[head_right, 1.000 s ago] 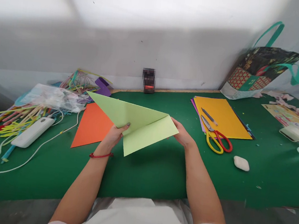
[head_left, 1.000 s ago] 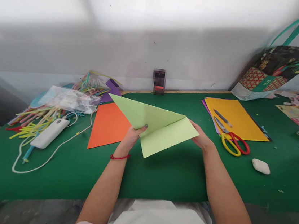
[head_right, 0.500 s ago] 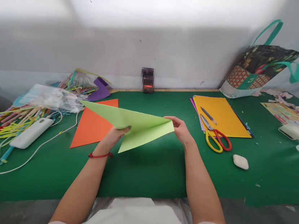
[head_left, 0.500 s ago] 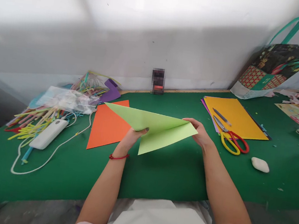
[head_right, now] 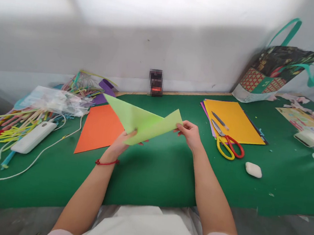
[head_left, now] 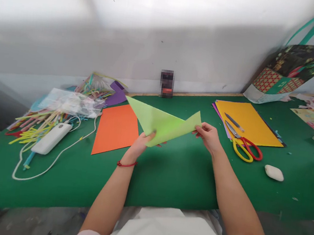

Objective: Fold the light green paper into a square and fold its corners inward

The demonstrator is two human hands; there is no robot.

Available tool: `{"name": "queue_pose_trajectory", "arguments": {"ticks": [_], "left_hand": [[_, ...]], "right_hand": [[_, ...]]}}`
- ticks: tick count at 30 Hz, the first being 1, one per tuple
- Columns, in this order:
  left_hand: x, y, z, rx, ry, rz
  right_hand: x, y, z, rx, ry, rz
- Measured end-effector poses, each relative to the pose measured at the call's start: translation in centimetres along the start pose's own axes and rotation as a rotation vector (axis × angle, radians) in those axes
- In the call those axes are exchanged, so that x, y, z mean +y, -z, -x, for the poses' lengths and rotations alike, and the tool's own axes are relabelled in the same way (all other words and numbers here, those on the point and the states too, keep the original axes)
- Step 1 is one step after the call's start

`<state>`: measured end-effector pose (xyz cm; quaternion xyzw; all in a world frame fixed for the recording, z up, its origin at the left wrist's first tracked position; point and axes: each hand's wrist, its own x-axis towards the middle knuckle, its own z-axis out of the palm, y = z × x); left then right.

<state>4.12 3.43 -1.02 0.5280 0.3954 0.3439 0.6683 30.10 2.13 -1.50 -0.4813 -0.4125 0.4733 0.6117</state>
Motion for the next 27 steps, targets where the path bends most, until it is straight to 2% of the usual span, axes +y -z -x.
{"name": "queue_pose_trajectory", "arguments": {"ticks": [4,8,11,15,18,22,24,27], "left_hand": [[-0.1,-0.3,-0.2,-0.083,-0.012,0.163],[-0.2,-0.5,-0.2,-0.138,-0.080,0.155],[-0.4,-0.9,-0.2,-0.072,-0.097,0.070],[-0.8,-1.4,-0.5,0.097,-0.079,0.065],[-1.0,-1.6,-0.7,0.164,-0.078,0.102],[-1.2,-1.9,-0.7,0.152,-0.057,0.112],[-1.3,-2.1,-0.7,0.138,-0.045,0.111],[-1.4,-2.4,-0.7,0.095,-0.023,0.106]], "right_hand": [[0.3,-0.3,-0.3,0.125,-0.047,-0.024],[0.8,-0.4,-0.5,0.212,-0.047,-0.034],[1.2,-0.4,-0.6,0.220,-0.034,-0.025],[1.9,-0.7,-0.8,0.230,-0.023,-0.076],[2.5,-1.5,-0.7,0.168,-0.047,-0.169],[3.2,-3.0,0.0,-0.047,-0.143,-0.165],[3.3,-3.6,0.3,-0.064,-0.162,-0.148],[3.4,-3.9,0.3,-0.012,-0.153,-0.142]]}}
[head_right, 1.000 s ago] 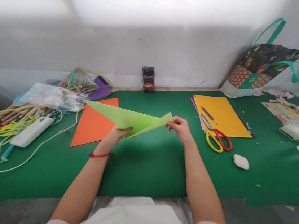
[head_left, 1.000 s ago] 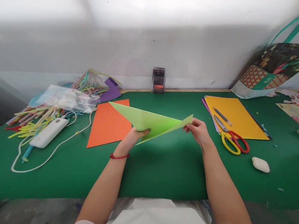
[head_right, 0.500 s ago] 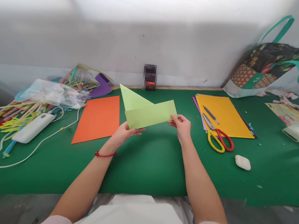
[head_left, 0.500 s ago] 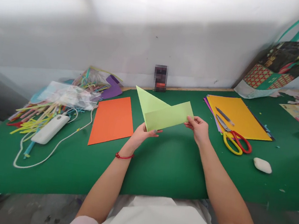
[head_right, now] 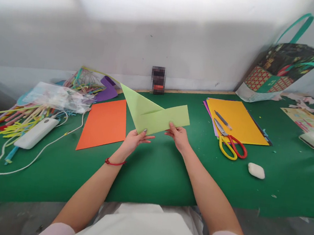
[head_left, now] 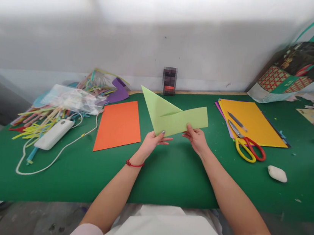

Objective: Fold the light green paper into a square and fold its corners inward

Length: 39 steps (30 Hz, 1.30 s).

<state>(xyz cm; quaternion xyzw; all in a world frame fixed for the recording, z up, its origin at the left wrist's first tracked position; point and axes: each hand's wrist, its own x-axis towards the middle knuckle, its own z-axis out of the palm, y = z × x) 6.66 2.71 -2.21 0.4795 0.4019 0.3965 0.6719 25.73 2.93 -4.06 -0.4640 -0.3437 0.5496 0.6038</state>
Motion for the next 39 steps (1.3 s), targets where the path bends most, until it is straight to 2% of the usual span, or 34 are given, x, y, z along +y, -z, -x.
{"name": "queue_pose_trajectory", "arguments": {"ticks": [4,10,19,30,39], "left_hand": [[0.1,-0.2,0.1,-0.045,0.047,-0.009],[-0.2,-0.5,0.0,-0.045,0.055,-0.036],[-0.7,-0.9,0.4,-0.219,0.084,-0.140],[-1.9,-1.0,-0.4,-0.132,0.070,-0.111],[-1.5,-1.1,-0.2,-0.147,0.034,-0.182]], "right_hand": [[-0.3,0.2,0.0,0.055,0.016,-0.001],[-0.3,0.0,0.5,-0.082,0.038,0.210],[-0.3,0.5,-0.1,0.015,0.062,0.203],[-0.5,0.0,0.4,-0.037,0.059,0.175],[-0.4,0.1,0.2,0.009,0.067,0.167]]}}
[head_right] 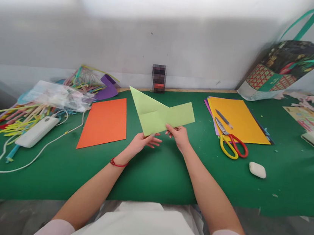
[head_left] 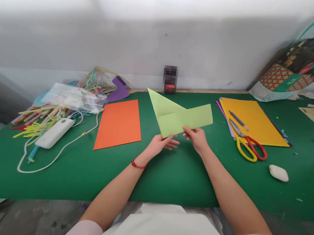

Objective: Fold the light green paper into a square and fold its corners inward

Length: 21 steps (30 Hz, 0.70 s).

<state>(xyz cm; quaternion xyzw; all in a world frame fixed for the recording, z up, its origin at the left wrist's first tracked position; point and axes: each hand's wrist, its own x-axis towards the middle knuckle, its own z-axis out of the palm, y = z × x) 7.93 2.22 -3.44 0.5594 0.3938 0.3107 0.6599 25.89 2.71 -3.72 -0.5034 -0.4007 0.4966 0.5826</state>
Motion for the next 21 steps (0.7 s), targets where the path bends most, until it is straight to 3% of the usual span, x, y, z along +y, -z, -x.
{"name": "queue_pose_trajectory", "arguments": {"ticks": [9,15,21], "left_hand": [[0.2,0.2,-0.2,0.242,-0.001,0.085],[0.5,0.9,0.0,0.197,-0.033,0.073],[0.5,1.0,0.0,0.128,-0.013,0.076]], "right_hand": [[0.0,-1.4,1.1,0.015,0.035,0.010],[0.1,-1.6,1.3,-0.007,0.073,-0.016],[-0.6,-1.3,2.0,-0.242,0.065,0.129]]}}
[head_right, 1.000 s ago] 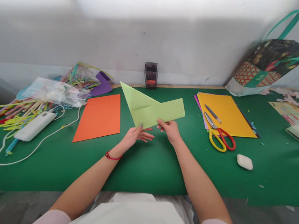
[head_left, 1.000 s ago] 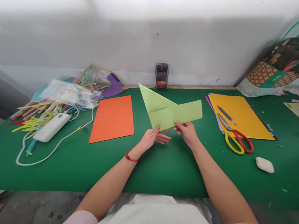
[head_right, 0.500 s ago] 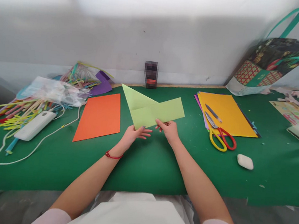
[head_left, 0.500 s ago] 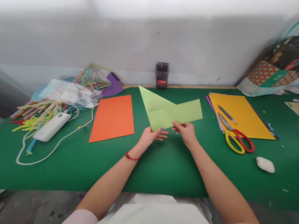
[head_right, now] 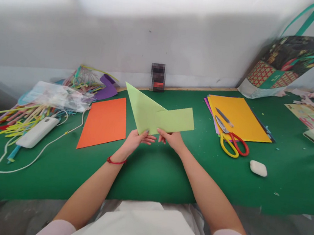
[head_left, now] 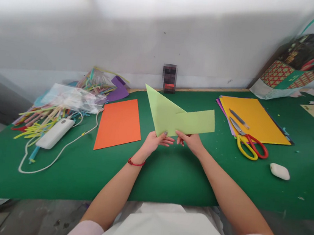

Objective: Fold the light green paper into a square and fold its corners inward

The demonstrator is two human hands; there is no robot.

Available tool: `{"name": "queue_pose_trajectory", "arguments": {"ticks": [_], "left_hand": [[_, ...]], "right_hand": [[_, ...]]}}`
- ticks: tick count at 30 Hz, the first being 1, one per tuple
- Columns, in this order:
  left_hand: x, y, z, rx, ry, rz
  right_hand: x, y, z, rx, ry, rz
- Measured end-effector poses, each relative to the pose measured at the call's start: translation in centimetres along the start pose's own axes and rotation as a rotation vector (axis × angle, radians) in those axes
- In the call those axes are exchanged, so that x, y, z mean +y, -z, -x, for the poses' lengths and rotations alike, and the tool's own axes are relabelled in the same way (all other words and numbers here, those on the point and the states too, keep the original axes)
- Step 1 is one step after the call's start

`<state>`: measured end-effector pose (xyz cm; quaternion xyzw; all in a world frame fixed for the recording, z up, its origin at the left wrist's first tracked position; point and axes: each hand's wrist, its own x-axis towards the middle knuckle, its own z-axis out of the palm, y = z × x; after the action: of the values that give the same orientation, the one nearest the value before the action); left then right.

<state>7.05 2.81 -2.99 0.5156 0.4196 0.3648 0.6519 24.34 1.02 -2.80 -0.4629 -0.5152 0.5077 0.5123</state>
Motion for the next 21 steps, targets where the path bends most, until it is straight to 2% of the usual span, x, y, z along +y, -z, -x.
{"name": "queue_pose_trajectory", "arguments": {"ticks": [7,21], "left_hand": [[0.32,-0.46,0.17,0.048,-0.024,0.053],[0.30,-0.60,0.32,0.004,-0.057,0.033]], "right_hand": [[0.05,-0.24,-0.17,0.072,0.024,-0.064],[0.36,-0.01,-0.35,0.091,0.020,-0.124]]}}
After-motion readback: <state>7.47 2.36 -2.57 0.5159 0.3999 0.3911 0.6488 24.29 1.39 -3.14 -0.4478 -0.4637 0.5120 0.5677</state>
